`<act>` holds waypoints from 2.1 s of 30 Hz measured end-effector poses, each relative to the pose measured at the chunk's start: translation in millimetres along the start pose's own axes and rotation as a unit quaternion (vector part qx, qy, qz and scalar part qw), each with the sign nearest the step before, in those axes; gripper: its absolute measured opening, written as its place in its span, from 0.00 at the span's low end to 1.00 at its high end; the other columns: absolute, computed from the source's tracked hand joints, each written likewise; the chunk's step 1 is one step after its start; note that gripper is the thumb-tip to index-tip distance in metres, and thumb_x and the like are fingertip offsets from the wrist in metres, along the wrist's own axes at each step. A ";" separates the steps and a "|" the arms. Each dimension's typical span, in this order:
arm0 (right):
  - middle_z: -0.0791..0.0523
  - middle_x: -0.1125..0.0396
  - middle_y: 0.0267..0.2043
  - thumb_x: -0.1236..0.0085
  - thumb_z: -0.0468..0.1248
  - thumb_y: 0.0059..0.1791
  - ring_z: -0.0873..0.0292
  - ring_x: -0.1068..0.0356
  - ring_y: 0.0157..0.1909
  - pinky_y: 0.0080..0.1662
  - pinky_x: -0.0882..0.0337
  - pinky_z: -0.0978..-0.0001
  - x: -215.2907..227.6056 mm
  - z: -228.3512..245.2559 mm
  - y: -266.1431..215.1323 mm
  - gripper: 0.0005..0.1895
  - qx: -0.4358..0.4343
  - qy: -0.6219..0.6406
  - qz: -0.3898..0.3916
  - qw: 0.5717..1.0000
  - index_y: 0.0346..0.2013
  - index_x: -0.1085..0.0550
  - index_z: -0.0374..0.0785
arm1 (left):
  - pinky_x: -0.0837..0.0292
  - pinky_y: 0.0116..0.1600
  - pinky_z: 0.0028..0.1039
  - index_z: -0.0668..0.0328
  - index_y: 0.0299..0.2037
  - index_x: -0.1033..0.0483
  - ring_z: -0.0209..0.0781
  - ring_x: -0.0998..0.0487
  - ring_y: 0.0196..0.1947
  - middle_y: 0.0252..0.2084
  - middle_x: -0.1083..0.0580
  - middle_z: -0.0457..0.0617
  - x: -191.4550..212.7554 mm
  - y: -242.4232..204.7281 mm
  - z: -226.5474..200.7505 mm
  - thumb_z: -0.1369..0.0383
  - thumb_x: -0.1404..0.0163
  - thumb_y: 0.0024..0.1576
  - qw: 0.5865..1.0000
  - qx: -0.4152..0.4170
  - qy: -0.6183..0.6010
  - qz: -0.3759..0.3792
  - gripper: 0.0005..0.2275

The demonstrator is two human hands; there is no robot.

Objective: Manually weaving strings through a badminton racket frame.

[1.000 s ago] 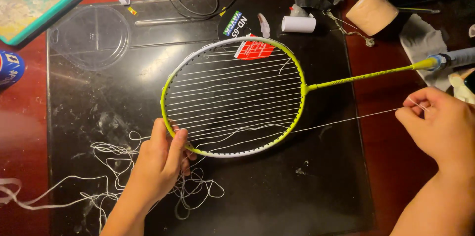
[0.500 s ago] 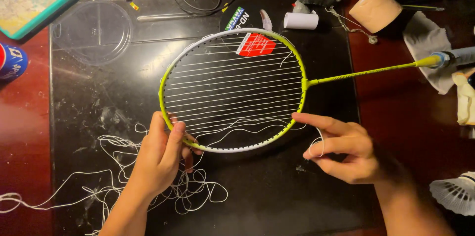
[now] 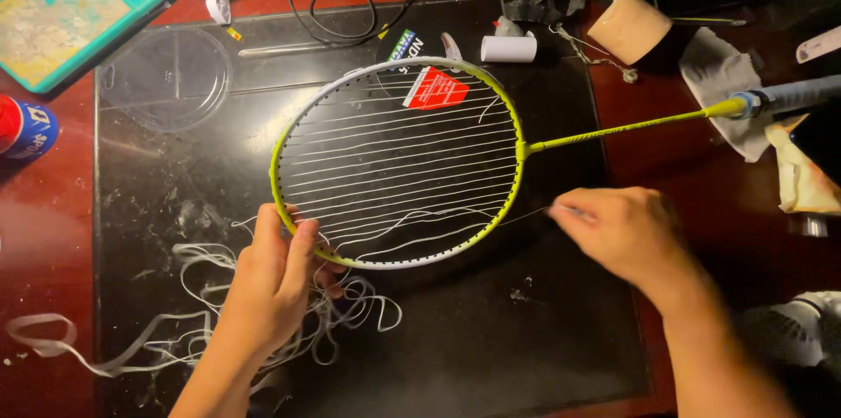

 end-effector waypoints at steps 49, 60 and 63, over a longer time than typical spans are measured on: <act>0.54 0.42 0.11 0.31 0.41 0.43 0.61 0.44 0.14 0.23 0.40 0.66 -10.8 -28.3 -0.8 0.10 -0.124 -0.001 0.058 0.991 0.27 0.20 0.38 | 0.30 0.22 0.24 0.62 0.43 0.36 0.34 0.25 0.15 0.18 0.27 0.49 -9.1 4.6 26.7 0.64 0.59 0.66 0.995 0.006 -0.095 0.022 0.08; 0.54 0.41 0.11 0.33 0.44 0.46 0.62 0.45 0.15 0.23 0.41 0.66 -24.9 -38.4 5.8 0.13 -0.139 0.006 0.098 0.985 0.28 0.22 0.37 | 0.35 0.15 0.24 0.60 0.43 0.40 0.31 0.30 0.09 0.19 0.24 0.48 -11.9 6.6 30.7 0.63 0.61 0.66 0.995 0.041 -0.083 0.023 0.08; 0.57 0.39 0.13 0.35 0.42 0.47 0.67 0.45 0.18 0.24 0.42 0.67 -37.5 -52.7 1.2 0.11 -0.167 0.075 0.149 0.972 0.29 0.20 0.36 | 0.36 0.16 0.23 0.60 0.44 0.40 0.32 0.30 0.10 0.21 0.24 0.48 -11.7 7.2 35.5 0.64 0.59 0.65 0.996 0.038 -0.083 0.024 0.08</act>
Point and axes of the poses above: each hand's wrist, its own y-axis towards the middle knuckle, its own x-axis out of the back of the hand, z = x × y, the point moved 9 cm from there along y, towards the middle knuckle
